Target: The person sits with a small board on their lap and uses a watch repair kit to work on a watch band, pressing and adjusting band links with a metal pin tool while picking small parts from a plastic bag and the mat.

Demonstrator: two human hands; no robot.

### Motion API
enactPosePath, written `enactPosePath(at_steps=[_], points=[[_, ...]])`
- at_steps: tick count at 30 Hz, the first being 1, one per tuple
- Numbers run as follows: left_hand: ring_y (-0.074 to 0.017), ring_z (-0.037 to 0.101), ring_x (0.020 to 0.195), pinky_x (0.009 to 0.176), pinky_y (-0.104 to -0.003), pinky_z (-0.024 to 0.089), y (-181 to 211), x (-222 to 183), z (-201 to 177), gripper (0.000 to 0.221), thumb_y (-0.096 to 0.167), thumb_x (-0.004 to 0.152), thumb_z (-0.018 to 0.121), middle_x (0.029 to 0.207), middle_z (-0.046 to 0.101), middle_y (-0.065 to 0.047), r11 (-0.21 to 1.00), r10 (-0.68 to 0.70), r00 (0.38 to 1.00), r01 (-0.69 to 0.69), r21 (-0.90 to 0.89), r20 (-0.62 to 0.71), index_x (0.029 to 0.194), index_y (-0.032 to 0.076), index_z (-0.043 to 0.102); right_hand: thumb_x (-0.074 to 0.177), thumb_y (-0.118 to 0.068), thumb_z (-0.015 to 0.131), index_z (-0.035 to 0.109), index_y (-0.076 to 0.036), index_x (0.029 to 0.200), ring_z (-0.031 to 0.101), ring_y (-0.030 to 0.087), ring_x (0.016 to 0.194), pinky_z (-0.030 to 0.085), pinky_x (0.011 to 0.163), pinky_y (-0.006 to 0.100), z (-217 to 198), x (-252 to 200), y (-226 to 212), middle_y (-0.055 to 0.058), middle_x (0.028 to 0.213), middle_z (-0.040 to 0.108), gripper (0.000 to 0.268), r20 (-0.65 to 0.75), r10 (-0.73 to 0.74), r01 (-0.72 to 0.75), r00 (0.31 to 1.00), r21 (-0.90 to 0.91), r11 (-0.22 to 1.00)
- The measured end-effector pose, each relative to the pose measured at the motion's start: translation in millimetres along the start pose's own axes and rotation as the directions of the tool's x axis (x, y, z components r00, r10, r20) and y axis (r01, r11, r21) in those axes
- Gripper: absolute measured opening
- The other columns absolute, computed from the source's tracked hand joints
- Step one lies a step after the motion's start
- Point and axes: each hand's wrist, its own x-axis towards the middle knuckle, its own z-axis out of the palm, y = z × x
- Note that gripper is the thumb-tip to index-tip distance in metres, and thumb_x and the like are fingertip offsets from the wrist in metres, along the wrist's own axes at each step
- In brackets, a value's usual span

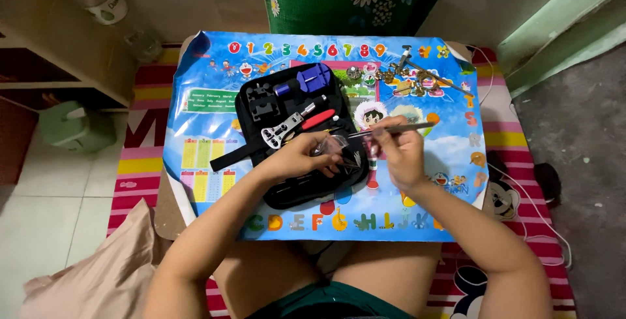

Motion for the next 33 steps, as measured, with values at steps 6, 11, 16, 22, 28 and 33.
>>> enactPosePath(at_steps=[6,11,16,22,28,33], points=[[-0.0306,0.077,0.079,0.071,-0.047,0.068,-3,2,-2,0.017,-0.002,0.092,0.067,0.091,0.074,-0.025,0.996,0.005,0.999,-0.009,-0.093,-0.045,0.109,-0.008,0.067,0.095,-0.001,0.071,0.068,0.0,0.09,0.061,0.015,0.057,0.05,0.05,0.025,-12,4,-4,0.013,0.073,0.067,0.006,0.178,-0.012,0.064,0.984,-0.286,0.956],[-0.0311,0.076,0.077,0.069,-0.048,0.068,-7,3,-5,0.018,-0.003,0.092,0.067,0.09,0.073,-0.025,0.992,0.003,0.998,-0.01,-0.124,-0.057,0.11,-0.008,0.067,0.087,-0.002,0.077,0.076,-0.006,0.086,0.067,0.022,0.063,0.051,0.057,0.032,-7,-4,-3,0.012,0.073,0.072,0.004,0.325,-0.046,0.192,0.944,-0.432,0.881],[-0.0314,0.077,0.077,0.068,-0.047,0.068,-4,2,-3,0.017,-0.001,0.092,0.069,0.09,0.074,-0.025,0.995,0.006,0.998,-0.012,-0.104,-0.059,0.108,-0.009,0.068,0.09,0.001,0.071,0.076,-0.005,0.086,0.069,0.027,0.064,0.055,0.062,0.034,-7,-2,-11,0.013,0.074,0.072,0.009,0.372,-0.031,0.209,0.928,-0.45,0.868],[-0.0298,0.076,0.077,0.068,-0.045,0.068,-1,1,0,0.018,0.001,0.091,0.071,0.089,0.074,-0.025,0.995,0.011,0.998,-0.017,-0.101,-0.061,0.107,-0.009,0.067,0.091,-0.001,0.073,0.075,-0.004,0.087,0.069,0.026,0.065,0.054,0.062,0.035,-8,-4,-10,0.014,0.075,0.072,0.006,0.332,-0.015,0.169,0.943,-0.44,0.882],[-0.0307,0.077,0.077,0.069,-0.046,0.067,-6,2,-2,0.017,0.0,0.092,0.07,0.089,0.074,-0.025,0.997,0.019,0.999,-0.023,-0.078,-0.048,0.106,-0.009,0.067,0.094,0.0,0.072,0.071,0.0,0.089,0.055,0.014,0.055,0.047,0.05,0.025,-11,3,-16,0.014,0.074,0.068,0.005,0.218,-0.123,0.165,0.968,-0.189,0.968],[-0.031,0.076,0.074,0.067,-0.045,0.067,2,0,3,0.015,-0.003,0.091,0.068,0.086,0.073,-0.025,0.999,0.037,0.999,-0.036,0.027,-0.02,0.105,-0.008,0.067,0.096,0.001,0.069,0.065,0.001,0.091,0.056,0.014,0.053,0.048,0.047,0.023,-22,1,-7,0.016,0.077,0.066,0.006,0.098,-0.153,0.149,0.983,0.048,0.988]])
